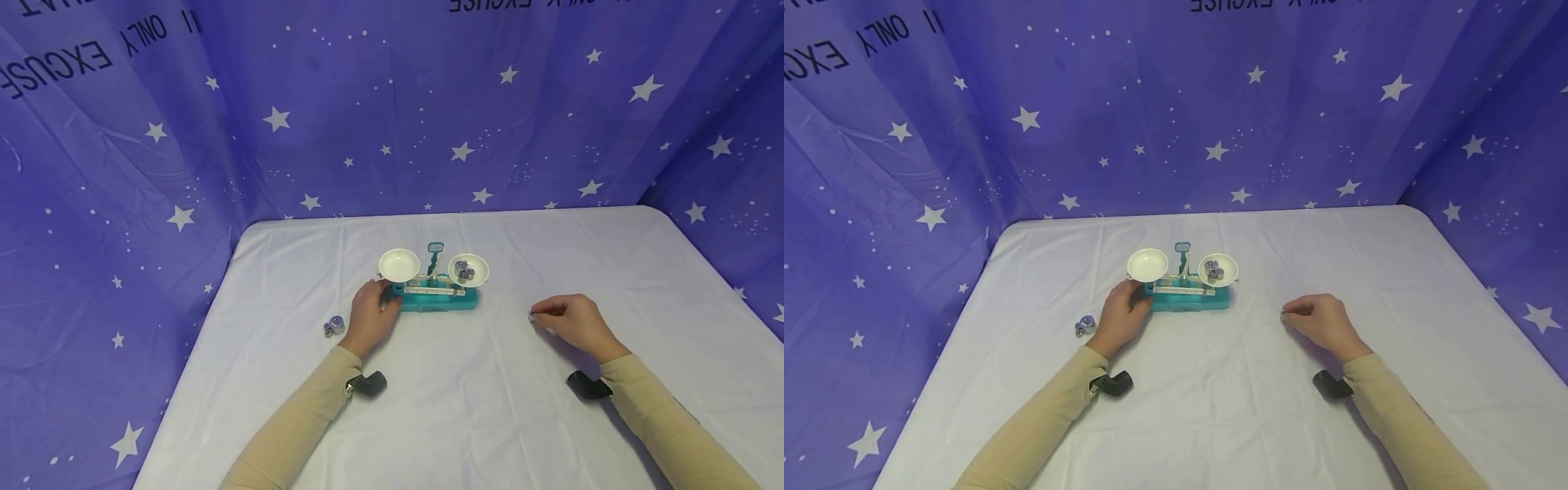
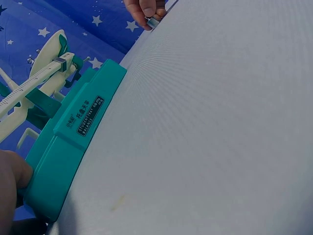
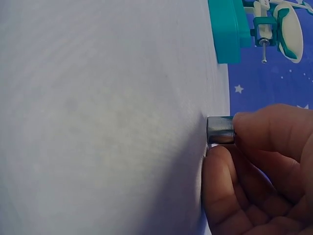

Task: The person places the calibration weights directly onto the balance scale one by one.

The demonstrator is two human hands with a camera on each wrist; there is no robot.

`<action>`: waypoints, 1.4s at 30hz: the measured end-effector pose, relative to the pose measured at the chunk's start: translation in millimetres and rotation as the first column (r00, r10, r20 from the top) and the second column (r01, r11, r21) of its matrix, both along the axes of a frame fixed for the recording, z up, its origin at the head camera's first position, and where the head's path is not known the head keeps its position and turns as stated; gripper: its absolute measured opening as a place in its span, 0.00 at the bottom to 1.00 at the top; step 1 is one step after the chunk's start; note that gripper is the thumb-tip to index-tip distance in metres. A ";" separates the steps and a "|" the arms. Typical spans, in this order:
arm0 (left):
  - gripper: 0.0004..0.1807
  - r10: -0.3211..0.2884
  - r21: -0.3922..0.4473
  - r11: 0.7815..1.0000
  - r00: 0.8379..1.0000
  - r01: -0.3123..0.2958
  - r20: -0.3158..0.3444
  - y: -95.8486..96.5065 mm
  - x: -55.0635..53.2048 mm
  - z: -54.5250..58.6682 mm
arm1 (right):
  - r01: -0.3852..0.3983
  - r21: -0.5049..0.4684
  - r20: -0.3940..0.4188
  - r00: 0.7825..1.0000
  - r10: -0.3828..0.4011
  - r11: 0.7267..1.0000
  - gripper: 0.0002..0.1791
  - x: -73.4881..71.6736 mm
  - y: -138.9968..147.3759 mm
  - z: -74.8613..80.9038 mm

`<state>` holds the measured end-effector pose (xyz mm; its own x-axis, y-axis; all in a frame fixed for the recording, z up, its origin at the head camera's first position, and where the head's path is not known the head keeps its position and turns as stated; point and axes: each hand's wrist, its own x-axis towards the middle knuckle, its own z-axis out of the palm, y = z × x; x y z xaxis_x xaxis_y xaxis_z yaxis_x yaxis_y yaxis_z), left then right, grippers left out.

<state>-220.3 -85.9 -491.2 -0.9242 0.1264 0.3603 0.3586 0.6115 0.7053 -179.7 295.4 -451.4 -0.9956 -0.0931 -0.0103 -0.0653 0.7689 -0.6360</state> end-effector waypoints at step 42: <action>0.20 -0.007 0.005 1.000 1.000 0.007 0.003 -0.6 0.3 0.9 | 0.043 -0.186 -0.176 0.981 -0.077 0.982 0.08 -16.7 -19.2 37.2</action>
<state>-220.0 -86.4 -490.3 -0.9244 0.1309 0.3583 0.3608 0.6052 0.7096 -196.4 276.2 -414.3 -0.9830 -0.0169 0.1828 -0.1499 0.6485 -0.7463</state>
